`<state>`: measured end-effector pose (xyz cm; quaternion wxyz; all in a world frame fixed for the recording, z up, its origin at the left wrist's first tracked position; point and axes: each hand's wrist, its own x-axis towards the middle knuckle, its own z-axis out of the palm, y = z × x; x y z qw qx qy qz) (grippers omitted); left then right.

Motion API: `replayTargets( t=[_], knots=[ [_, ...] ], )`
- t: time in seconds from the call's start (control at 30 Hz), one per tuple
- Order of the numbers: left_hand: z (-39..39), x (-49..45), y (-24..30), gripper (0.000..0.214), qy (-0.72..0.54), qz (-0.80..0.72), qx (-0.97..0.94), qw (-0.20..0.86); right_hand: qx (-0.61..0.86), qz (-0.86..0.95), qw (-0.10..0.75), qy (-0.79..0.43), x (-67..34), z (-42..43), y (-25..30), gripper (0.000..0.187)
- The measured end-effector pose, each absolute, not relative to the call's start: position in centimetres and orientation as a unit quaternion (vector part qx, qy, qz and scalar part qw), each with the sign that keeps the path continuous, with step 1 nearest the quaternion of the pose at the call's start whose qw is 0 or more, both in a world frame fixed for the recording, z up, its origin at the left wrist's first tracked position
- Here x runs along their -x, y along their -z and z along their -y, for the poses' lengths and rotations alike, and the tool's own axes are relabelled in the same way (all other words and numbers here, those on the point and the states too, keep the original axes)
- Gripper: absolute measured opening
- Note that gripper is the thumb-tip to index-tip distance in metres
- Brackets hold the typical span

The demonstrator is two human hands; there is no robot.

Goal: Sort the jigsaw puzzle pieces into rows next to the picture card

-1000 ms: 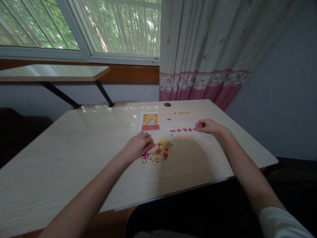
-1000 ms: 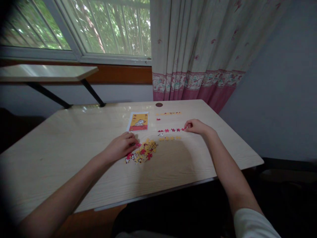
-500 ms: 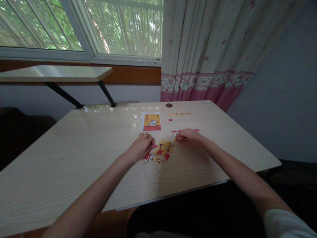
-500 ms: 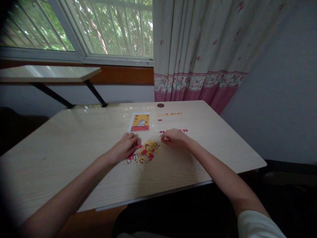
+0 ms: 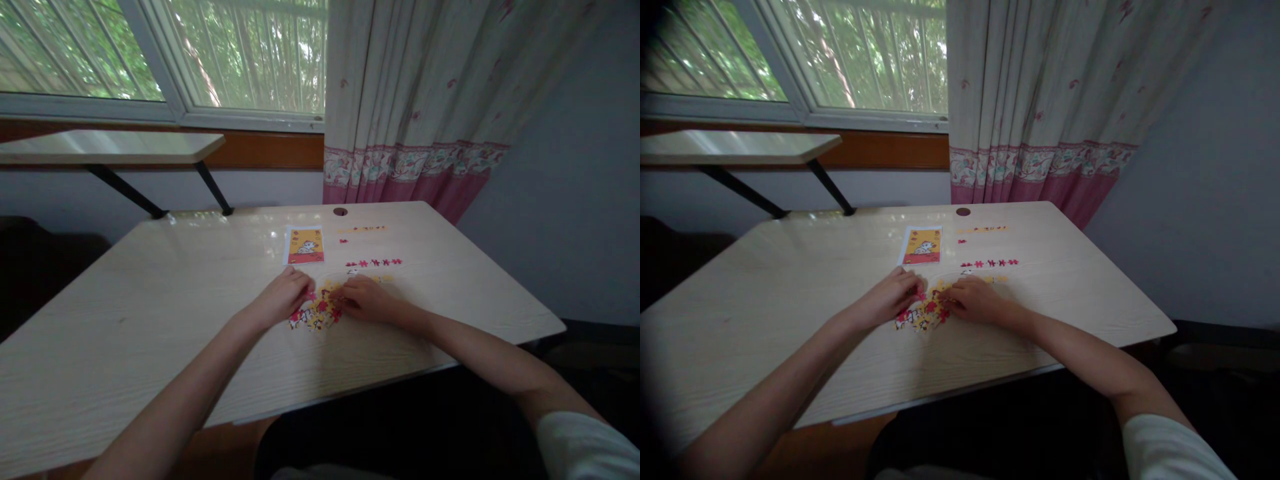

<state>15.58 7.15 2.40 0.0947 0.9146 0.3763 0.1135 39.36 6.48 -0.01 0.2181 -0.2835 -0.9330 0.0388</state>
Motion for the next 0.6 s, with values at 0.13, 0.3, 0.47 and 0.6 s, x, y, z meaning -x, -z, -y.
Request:
replayTargets(
  t=[0.13, 0.3, 0.47, 0.6],
  knots=[
    [-7.2, -15.6, -2.6, 0.01, -0.13, -0.367, -0.913, 0.121, 0.277, 0.931, 0.235, -0.02, -39.0, -6.5, 0.1, 0.023],
    [-6.9, -16.0, -3.5, 0.01, -0.198, -0.368, -0.887, 0.197, 0.276, 0.919, 0.283, 0.004, -38.9, -6.6, 0.2, 0.022],
    [-6.1, -17.2, -3.4, 0.011, -0.286, -0.381, -0.771, 0.422, 0.271, 0.899, 0.339, 0.058, -38.9, -6.5, 0.3, 0.021],
    [-5.6, -18.2, -2.9, 0.021, -0.318, -0.375, -0.682, 0.542, 0.287, 0.896, 0.333, 0.068, -39.1, -6.4, 0.2, 0.02]
  ],
)
